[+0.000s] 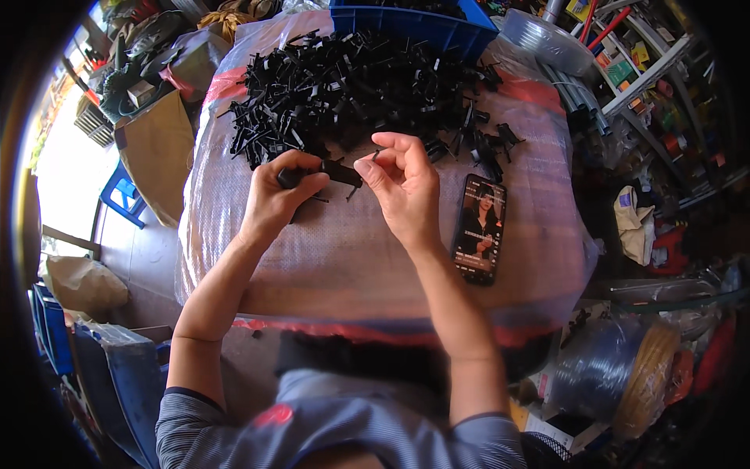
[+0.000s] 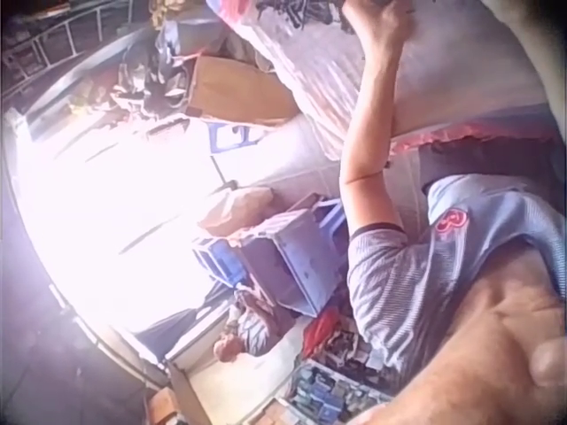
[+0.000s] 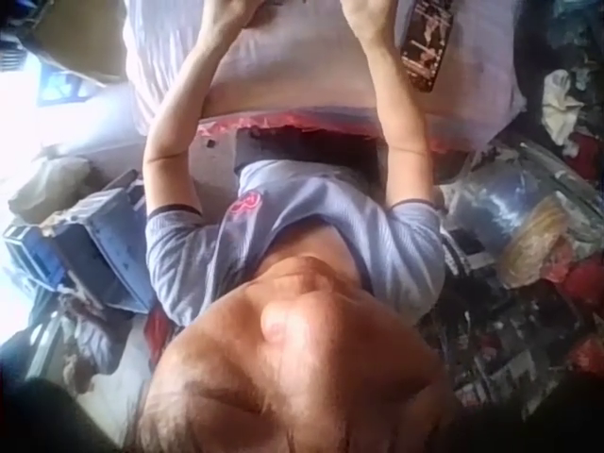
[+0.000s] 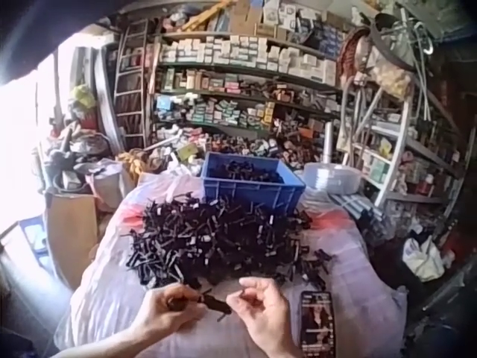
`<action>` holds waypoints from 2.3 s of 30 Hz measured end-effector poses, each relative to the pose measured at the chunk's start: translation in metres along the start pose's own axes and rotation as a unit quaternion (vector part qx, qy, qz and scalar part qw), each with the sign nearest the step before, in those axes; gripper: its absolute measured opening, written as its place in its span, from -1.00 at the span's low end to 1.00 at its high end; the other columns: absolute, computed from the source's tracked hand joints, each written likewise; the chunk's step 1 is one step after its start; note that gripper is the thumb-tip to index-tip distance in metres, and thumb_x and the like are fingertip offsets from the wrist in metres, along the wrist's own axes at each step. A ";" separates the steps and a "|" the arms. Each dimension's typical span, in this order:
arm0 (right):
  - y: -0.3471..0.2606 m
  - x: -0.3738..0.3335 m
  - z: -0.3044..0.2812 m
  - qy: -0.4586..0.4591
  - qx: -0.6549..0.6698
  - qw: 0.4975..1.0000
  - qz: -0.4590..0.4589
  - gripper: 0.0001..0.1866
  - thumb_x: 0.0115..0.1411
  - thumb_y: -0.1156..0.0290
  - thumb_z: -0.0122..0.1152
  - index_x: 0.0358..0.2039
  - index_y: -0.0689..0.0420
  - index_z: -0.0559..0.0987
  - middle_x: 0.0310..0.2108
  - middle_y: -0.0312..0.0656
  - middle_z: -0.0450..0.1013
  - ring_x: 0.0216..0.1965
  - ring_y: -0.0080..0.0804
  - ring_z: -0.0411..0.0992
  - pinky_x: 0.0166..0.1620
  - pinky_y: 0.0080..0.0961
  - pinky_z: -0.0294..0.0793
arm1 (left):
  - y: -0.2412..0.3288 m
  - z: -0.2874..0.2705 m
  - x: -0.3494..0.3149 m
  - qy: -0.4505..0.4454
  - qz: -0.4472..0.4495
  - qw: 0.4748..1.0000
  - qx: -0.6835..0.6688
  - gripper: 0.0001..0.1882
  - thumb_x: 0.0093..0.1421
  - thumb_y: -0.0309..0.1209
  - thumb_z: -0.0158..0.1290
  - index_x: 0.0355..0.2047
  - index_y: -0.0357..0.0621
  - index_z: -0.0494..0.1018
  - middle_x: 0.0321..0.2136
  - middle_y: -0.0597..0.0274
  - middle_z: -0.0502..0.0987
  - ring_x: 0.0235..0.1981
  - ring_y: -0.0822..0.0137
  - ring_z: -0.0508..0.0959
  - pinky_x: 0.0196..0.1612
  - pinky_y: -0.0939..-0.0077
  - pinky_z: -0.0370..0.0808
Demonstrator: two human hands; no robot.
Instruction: Manually assembling small black plastic housing components.
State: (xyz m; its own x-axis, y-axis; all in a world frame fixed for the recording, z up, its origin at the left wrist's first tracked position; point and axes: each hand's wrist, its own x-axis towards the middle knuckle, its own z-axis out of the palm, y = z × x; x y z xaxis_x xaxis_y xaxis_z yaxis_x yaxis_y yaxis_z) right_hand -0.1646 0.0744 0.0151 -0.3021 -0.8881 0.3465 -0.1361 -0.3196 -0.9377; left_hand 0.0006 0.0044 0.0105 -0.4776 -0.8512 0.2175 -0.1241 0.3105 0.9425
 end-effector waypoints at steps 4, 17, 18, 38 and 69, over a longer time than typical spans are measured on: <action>0.007 -0.002 -0.003 -0.028 -0.030 0.995 -0.089 -0.83 0.10 0.50 0.17 -0.26 0.17 0.50 -0.35 -0.32 0.39 -0.34 -0.67 0.33 -0.25 -0.76 0.34 | 0.018 0.003 -0.005 -0.006 -0.127 0.985 -0.117 -0.83 -0.01 -0.44 0.16 -0.42 -0.25 0.47 -0.66 0.44 0.39 -0.58 0.61 0.34 -0.52 0.68 0.30; 0.002 -0.001 0.003 -0.147 0.207 0.961 0.108 -0.79 0.15 0.47 0.08 -0.19 0.18 0.48 -0.15 -0.24 0.39 -0.10 -0.54 0.31 0.00 -0.61 0.24 | 0.008 0.007 -0.008 0.029 0.220 0.975 0.008 -0.81 -0.09 -0.60 0.18 -0.42 -0.27 0.45 -0.48 0.19 0.48 -0.51 0.39 0.47 -0.44 0.58 0.39; 0.001 -0.001 0.002 -0.148 0.227 0.953 0.138 -0.81 0.14 0.47 0.10 -0.21 0.20 0.49 -0.19 -0.26 0.41 -0.11 -0.58 0.31 0.01 -0.63 0.23 | 0.009 0.008 -0.008 0.040 0.250 0.967 0.024 -0.81 -0.10 -0.60 0.18 -0.43 -0.26 0.44 -0.49 0.19 0.48 -0.51 0.34 0.47 -0.45 0.54 0.40; 0.019 -0.006 0.000 -0.162 0.387 0.891 0.172 -0.84 0.16 0.48 0.06 -0.24 0.19 0.48 -0.28 -0.25 0.45 -0.24 -0.59 0.35 -0.12 -0.65 0.28 | 0.009 0.004 -0.005 0.034 0.332 0.938 0.096 -0.75 -0.16 -0.62 0.15 -0.41 -0.19 0.42 -0.51 0.17 0.43 -0.52 0.16 0.46 -0.50 0.39 0.41; 0.008 0.001 0.034 -0.049 -0.419 0.856 -0.300 -0.66 -0.01 0.67 0.08 -0.17 0.28 0.35 -0.43 -0.04 0.32 -0.38 -0.09 0.35 -0.34 -0.33 0.37 | 0.022 0.001 -0.006 0.019 -0.070 0.994 -0.085 -0.83 0.06 -0.36 0.13 -0.47 -0.18 0.41 -0.69 0.45 0.34 -0.68 0.68 0.26 -0.64 0.75 0.17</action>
State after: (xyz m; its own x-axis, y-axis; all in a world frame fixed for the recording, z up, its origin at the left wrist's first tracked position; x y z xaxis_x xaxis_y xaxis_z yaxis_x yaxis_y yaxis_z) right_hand -0.1341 0.0602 0.0074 0.1349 -0.6841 0.7168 -0.8797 -0.4156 -0.2311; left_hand -0.0006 0.0165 0.0293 -0.4321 -0.8974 0.0886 -0.0358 0.1153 0.9927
